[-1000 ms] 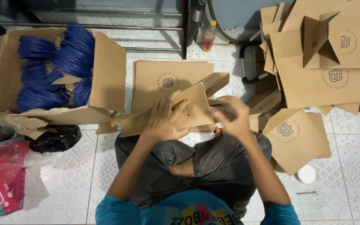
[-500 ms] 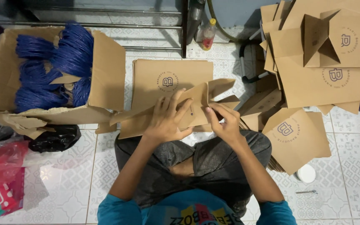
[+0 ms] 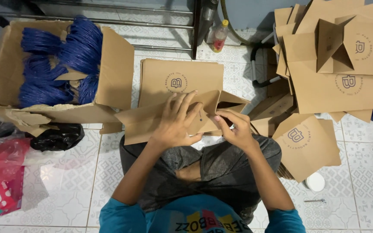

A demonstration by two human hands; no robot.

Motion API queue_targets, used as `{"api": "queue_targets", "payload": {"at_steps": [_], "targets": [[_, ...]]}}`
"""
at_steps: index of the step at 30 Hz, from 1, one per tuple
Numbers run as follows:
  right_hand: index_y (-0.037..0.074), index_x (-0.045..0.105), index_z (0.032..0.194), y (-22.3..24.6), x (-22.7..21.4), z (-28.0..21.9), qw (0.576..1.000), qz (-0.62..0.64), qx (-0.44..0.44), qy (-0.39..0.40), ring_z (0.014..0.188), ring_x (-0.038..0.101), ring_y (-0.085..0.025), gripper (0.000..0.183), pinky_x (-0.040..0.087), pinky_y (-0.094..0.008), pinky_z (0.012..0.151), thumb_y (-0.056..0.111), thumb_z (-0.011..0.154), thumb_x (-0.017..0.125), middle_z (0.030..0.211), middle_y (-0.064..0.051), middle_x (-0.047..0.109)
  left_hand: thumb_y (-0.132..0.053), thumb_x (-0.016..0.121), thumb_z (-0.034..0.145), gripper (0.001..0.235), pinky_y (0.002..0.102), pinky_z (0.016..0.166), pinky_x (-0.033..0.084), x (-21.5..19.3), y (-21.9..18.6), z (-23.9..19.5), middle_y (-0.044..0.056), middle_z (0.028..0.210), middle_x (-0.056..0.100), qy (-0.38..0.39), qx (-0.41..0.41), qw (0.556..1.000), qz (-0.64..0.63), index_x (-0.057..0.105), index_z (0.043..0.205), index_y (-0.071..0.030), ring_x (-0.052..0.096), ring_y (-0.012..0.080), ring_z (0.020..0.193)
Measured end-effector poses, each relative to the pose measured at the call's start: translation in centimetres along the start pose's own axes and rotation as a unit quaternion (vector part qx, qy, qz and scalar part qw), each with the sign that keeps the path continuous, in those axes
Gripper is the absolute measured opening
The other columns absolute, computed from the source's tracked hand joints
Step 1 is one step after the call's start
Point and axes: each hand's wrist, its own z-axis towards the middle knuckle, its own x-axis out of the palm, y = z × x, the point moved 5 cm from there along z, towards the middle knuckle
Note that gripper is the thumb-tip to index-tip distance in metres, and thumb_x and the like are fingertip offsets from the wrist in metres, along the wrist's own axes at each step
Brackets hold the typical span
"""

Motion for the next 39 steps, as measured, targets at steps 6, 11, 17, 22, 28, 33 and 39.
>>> {"api": "queue_targets", "payload": {"at_steps": [6,11,17,22,28,33,39], "targets": [[-0.001,0.078,0.097,0.9,0.1,0.5,1.0,0.008,-0.007,0.003,0.075,0.075,-0.038,0.009,0.058,-0.041,0.066,-0.003,0.091,0.072,0.082,-0.016,0.078,-0.048,0.078,0.066,0.078,0.063,0.105,0.037,-0.2,-0.2,0.0,0.027,0.143,0.049,0.009,-0.005,1.0,-0.005,0.062,0.13,-0.006,0.05,0.0397,0.129],[-0.002,0.069,0.107,-1.3,0.6,-1.5,0.998,0.033,0.005,0.05,0.087,0.075,-0.041,0.026,0.057,-0.046,0.077,0.004,0.084,0.081,0.095,-0.02,0.077,-0.056,0.076,0.074,0.073,0.055,0.098,0.042,-0.7,-0.4,0.3,0.024,0.138,0.052,-0.01,-0.005,1.0,-0.004,0.062,0.126,-0.006,0.055,0.0365,0.12],[0.009,0.062,0.118,-0.8,0.3,-1.3,0.987,-0.084,-0.118,0.069,0.112,0.062,-0.041,0.048,0.046,-0.053,0.097,0.022,0.08,0.089,0.121,-0.015,0.07,-0.036,0.075,0.087,0.064,0.045,0.087,0.047,2.7,0.5,-1.2,0.011,0.12,0.061,0.006,-0.047,0.992,-0.118,0.052,0.141,-0.01,0.062,0.0297,0.101],[0.006,0.067,0.129,1.0,-0.2,0.8,0.971,-0.172,-0.141,0.088,0.116,0.063,-0.04,0.056,0.046,-0.051,0.1,0.03,0.082,0.086,0.128,-0.013,0.07,-0.011,0.066,0.095,0.054,0.047,0.082,0.053,3.1,-0.6,-1.0,0.014,0.097,0.07,0.043,-0.075,0.968,-0.234,0.048,0.145,-0.006,0.069,0.0363,0.088],[0.002,0.078,0.092,-0.3,0.2,-0.2,0.985,-0.004,0.013,0.171,0.081,0.076,-0.041,0.006,0.059,-0.051,0.078,0.001,0.086,0.078,0.082,-0.019,0.078,-0.01,0.067,0.095,0.045,0.048,0.082,0.051,2.1,-1.1,0.4,0.019,0.099,0.069,0.114,-0.088,0.948,-0.284,0.053,0.137,-0.004,0.069,0.0378,0.09],[0.0,0.08,0.099,1.0,-0.1,0.8,0.981,-0.004,0.05,0.186,0.077,0.077,-0.038,0.012,0.061,-0.046,0.068,0.002,0.089,0.074,0.083,-0.023,0.078,-0.009,0.067,0.092,0.025,0.042,0.096,0.043,10.7,1.1,-3.0,0.002,0.084,0.07,0.063,-0.049,0.989,-0.126,0.064,0.115,-0.017,0.071,0.0236,0.084],[0.009,0.084,0.09,-5.0,-1.2,-0.5,0.996,-0.081,0.015,-0.02,0.07,0.075,-0.033,0.008,0.054,-0.034,0.054,0.004,0.085,0.085,0.072,-0.015,0.075,-0.027,0.081,0.083,0.045,0.057,0.112,0.035,7.6,2.1,0.1,0.0,0.107,0.072,-0.09,-0.042,0.994,0.056,0.067,0.127,-0.027,0.062,0.0227,0.11]]}}
